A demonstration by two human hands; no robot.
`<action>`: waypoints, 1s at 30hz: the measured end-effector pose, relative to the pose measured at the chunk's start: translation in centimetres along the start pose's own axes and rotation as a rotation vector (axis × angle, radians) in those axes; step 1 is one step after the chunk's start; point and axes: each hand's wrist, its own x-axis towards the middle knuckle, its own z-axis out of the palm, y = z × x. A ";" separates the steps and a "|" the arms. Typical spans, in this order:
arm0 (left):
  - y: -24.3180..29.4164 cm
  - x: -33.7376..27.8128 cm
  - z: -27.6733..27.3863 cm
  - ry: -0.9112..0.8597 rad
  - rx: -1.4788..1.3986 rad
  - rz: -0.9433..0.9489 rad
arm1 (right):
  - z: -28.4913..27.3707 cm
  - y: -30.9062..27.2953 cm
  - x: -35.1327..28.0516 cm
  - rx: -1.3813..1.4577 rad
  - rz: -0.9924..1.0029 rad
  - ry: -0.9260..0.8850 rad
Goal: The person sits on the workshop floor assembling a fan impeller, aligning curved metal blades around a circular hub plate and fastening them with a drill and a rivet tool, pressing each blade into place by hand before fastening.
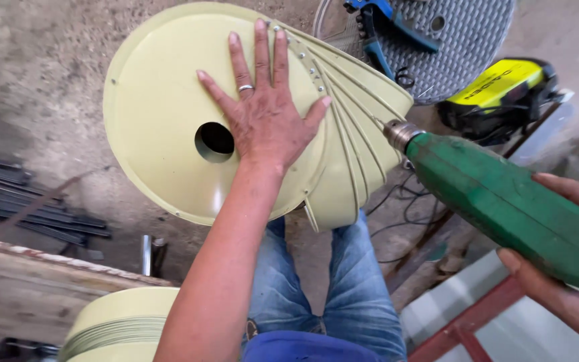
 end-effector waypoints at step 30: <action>-1.3 0.1 2.0 0.147 0.255 0.036 | 11.4 32.0 -4.9 0.626 0.257 -0.091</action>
